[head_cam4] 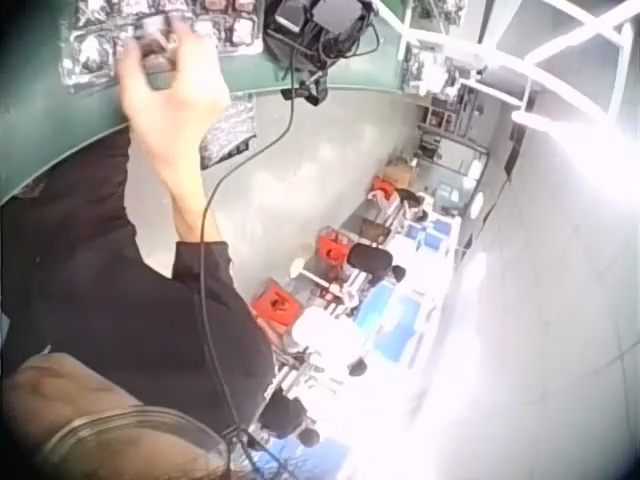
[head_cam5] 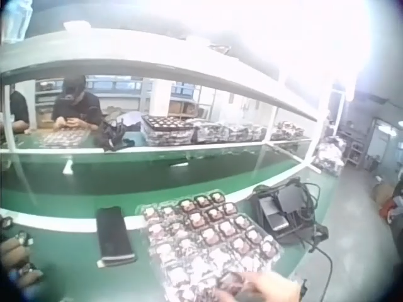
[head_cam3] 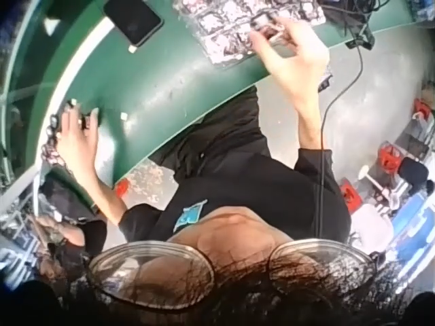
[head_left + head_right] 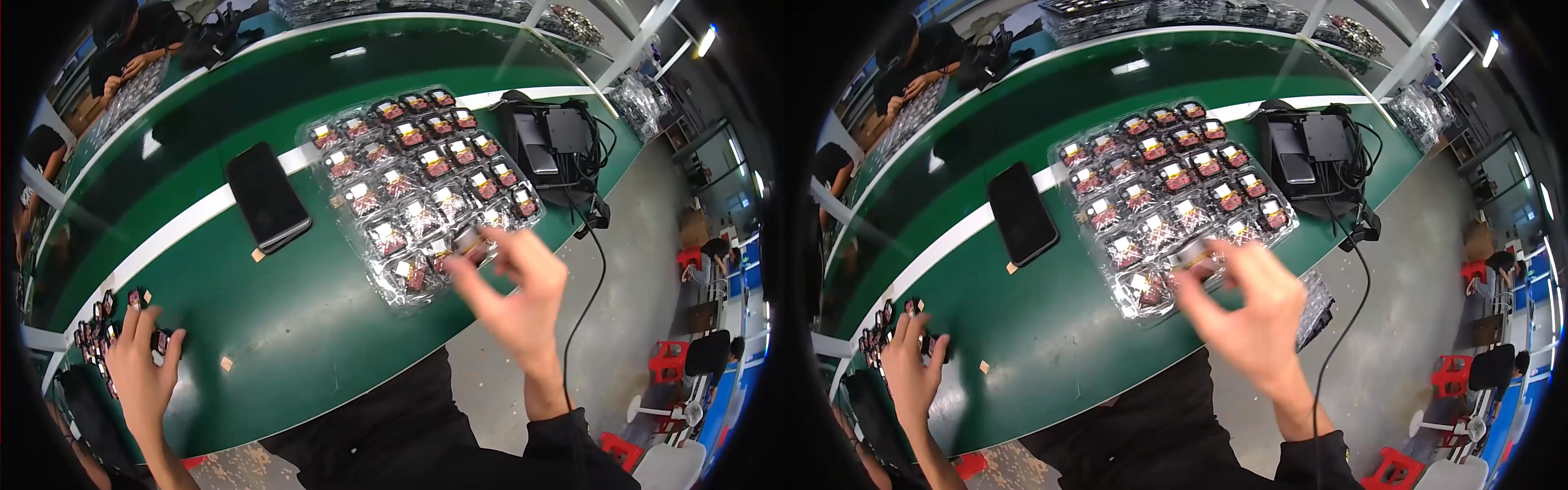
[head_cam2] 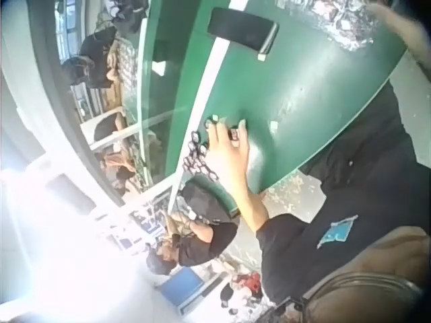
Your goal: Assemble small electronic components, possibly smartwatches, at a factory workbench using a pick tool.
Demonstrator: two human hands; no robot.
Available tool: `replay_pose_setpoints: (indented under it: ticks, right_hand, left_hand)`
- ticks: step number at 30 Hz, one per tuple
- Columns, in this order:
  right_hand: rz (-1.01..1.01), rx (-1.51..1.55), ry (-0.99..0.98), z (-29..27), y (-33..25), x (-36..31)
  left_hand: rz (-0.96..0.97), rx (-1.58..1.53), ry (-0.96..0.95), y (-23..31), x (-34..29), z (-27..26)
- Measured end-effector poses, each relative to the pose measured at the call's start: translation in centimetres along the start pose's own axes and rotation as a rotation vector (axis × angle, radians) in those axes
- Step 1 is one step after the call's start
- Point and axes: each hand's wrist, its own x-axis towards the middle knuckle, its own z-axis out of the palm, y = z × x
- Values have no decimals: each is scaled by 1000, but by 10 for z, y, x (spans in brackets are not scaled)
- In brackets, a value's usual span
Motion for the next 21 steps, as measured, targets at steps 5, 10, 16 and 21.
replay_pose_setpoints:
  ticks: [5,10,16,21]
  right_hand:
    - [139,-270,116,-14,59,13]
    - [183,-246,141,-14,54,12]
    - [314,483,34,-2,7,4]
    - [-22,476,-452,4,-51,-12]
  left_hand:
    - [11,73,12,4,-27,4]
    - [53,1,73,8,-25,14]
    - [135,-147,69,29,-14,14]
    - [421,-361,-88,56,16,22]
